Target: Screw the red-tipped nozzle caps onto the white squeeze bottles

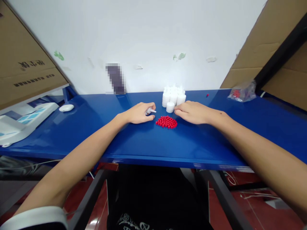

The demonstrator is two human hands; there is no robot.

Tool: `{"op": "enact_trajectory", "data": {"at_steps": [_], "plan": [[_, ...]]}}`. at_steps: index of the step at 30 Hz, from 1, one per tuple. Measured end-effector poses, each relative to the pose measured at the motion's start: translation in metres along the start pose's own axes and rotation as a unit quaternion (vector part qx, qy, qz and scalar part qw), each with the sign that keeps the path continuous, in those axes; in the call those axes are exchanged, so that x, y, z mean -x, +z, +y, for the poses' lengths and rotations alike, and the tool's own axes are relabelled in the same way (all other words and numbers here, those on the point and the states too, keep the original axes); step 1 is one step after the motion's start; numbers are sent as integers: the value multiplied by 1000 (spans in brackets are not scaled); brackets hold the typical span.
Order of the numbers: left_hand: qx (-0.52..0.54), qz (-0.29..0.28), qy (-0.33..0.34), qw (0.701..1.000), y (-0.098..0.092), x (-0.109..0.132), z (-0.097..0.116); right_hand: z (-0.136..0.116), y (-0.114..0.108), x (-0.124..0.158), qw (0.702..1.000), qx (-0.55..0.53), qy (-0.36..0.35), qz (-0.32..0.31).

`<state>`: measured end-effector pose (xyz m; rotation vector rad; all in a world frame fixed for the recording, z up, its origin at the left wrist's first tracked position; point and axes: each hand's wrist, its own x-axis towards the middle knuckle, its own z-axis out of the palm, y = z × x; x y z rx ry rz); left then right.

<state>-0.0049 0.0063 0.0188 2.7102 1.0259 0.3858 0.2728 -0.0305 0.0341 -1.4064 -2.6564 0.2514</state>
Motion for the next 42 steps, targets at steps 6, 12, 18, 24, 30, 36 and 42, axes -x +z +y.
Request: {"op": "enact_trajectory", "data": {"at_steps": [6,12,18,24,30,36,42], "plan": [[23,-34,8,999,-6,2,0,-5,-6,2,997,17,32,-65],[23,-59,22,998,-8,2,2,-11,-7,3,995,10,43,-94],[17,-54,29,998,-6,2,3,-12,-7,3,995,-33,19,-96],[11,-52,23,998,-5,2,3,-8,-6,2,993,-76,-14,-93],[15,-46,20,999,-4,2,2,-7,-5,1,990,-99,-27,-98],[28,-40,25,998,-3,2,-2,-6,-5,2,991,-103,-28,-85],[41,24,28,998,3,1,1,-14,0,2,991,-105,-33,80]]}}
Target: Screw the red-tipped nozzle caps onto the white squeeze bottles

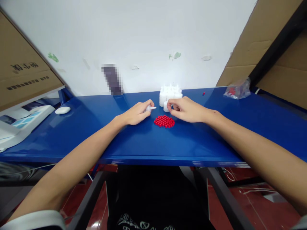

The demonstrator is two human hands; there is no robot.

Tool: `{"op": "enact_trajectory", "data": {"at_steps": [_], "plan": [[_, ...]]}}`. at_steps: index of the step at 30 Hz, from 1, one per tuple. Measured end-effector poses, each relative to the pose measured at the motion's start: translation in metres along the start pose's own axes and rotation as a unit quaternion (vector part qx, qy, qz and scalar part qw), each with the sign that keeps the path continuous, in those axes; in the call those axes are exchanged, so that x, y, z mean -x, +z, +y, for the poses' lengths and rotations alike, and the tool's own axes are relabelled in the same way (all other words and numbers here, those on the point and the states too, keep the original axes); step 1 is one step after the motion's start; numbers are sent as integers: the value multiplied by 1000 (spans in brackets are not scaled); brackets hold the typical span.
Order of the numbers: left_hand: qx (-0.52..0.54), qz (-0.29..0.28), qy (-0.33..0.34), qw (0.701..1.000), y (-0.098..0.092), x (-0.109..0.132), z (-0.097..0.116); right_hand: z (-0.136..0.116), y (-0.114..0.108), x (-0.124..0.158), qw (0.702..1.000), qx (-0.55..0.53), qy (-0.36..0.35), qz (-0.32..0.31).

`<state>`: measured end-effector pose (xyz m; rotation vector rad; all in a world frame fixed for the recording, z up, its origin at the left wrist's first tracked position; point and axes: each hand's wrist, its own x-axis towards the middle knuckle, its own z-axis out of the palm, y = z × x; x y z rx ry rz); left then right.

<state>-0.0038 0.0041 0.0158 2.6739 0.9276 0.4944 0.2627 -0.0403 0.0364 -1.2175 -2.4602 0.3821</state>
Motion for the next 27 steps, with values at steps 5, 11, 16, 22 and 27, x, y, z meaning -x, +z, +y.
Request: {"op": "enact_trajectory", "data": {"at_steps": [5,11,16,22,27], "plan": [[8,67,21,997,7,-1,13,-16,16,3,992,-56,-43,104],[4,123,25,992,13,-3,16,-17,24,1,986,-23,-93,135],[14,133,28,991,16,-5,16,-14,22,0,980,12,-95,175],[58,153,23,986,20,-8,8,-5,14,-2,969,35,-13,243],[61,157,14,986,17,-7,6,7,13,-8,967,70,26,245]]}}
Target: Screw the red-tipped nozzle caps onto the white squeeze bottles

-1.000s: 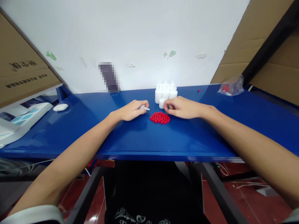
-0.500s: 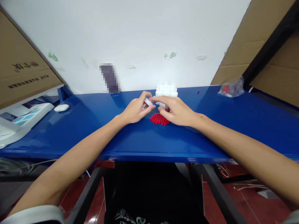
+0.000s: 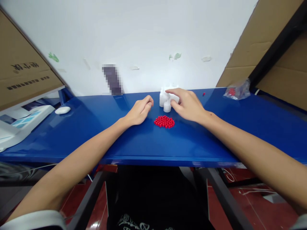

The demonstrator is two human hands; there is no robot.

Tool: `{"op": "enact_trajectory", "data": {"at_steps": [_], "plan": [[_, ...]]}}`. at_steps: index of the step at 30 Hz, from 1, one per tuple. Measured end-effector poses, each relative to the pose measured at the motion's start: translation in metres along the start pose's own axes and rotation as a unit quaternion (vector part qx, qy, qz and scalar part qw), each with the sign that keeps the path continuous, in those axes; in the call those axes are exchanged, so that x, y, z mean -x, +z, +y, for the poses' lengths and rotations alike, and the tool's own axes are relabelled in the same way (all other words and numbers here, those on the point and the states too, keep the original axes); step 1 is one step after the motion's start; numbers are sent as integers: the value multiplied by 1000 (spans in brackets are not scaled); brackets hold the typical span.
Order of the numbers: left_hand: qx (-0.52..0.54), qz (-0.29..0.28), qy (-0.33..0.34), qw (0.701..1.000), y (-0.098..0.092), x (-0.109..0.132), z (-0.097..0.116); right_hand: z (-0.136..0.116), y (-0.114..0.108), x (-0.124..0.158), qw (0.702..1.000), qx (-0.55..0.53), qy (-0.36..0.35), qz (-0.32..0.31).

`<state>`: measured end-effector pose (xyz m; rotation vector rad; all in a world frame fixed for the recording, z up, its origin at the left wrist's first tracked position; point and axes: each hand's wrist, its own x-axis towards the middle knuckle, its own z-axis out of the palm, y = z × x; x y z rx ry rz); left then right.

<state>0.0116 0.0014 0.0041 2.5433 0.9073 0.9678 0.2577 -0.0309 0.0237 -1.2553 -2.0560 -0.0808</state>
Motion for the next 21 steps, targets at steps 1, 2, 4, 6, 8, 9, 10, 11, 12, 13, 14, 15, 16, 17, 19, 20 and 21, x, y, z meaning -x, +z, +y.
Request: {"op": "enact_trajectory", "data": {"at_steps": [1,2,4,6,8,9,10,11,12,13,14,15,16,17,19,20,21], "plan": [[3,-3,-1,1000,-1,0,1,1,1,0,1000,6,-2,-6],[7,-6,-2,1000,-1,0,2,2,1,0,1000,11,-5,-11],[9,-12,2,1000,-2,0,3,3,2,0,1000,15,-9,-17],[-7,-10,12,1000,-2,-1,3,5,3,0,1000,16,-16,-18],[-30,-2,25,999,-1,-1,3,7,3,0,999,14,-29,-17],[-39,2,34,999,-1,-1,3,7,4,0,999,12,-36,-13],[-45,3,46,998,-1,-1,3,7,4,0,999,8,-43,-6],[-48,2,60,997,0,0,2,6,4,0,999,3,-47,7],[-50,1,75,996,1,0,2,5,3,0,999,-4,-49,24],[-52,1,91,994,1,0,1,3,2,0,998,-13,-49,43],[-58,2,108,992,2,0,1,0,1,0,997,-22,-47,64],[-68,8,125,990,3,-1,0,-2,-1,1,995,-33,-41,83],[-80,20,142,986,4,-1,-1,-4,-3,2,994,-46,-33,95],[-94,38,157,982,5,-2,-1,-6,-4,3,993,-62,-23,97],[-115,83,182,973,7,-3,-1,-9,-5,5,992,-98,-10,76],[-116,104,191,969,7,-3,-1,-11,-4,7,992,-114,-7,61],[-109,122,198,967,9,-4,0,-13,-3,8,991,-124,-10,46]]}}
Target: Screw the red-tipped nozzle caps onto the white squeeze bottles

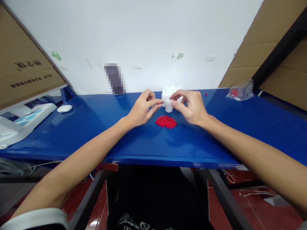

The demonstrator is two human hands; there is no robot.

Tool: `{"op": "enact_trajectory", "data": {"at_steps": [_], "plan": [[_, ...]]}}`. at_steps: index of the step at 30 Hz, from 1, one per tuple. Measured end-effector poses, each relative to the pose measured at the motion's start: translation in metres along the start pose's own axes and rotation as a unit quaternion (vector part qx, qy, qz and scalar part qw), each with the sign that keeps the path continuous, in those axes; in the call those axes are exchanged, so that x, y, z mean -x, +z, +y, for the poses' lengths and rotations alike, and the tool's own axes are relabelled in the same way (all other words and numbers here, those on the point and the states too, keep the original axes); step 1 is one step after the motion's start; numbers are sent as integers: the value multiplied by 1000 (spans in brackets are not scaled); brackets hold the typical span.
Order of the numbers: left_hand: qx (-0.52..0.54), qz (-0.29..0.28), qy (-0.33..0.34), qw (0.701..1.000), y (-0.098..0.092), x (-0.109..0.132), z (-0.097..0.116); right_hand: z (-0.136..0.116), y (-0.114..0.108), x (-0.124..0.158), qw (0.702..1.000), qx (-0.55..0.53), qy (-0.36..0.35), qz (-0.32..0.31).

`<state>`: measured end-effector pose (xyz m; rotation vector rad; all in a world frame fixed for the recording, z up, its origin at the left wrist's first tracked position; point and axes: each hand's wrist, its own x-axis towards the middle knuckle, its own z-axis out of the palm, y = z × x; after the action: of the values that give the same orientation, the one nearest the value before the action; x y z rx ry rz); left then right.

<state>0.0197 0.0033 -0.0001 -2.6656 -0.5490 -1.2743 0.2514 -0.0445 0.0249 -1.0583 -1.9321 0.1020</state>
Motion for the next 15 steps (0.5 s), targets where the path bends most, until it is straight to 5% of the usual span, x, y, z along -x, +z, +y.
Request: {"op": "enact_trajectory", "data": {"at_steps": [8,15], "plan": [[100,96,-16,990,3,-4,13,-12,14,3,998,21,-42,-40],[25,-89,-42,995,-7,-7,19,-18,10,5,994,84,-46,-53]]}}
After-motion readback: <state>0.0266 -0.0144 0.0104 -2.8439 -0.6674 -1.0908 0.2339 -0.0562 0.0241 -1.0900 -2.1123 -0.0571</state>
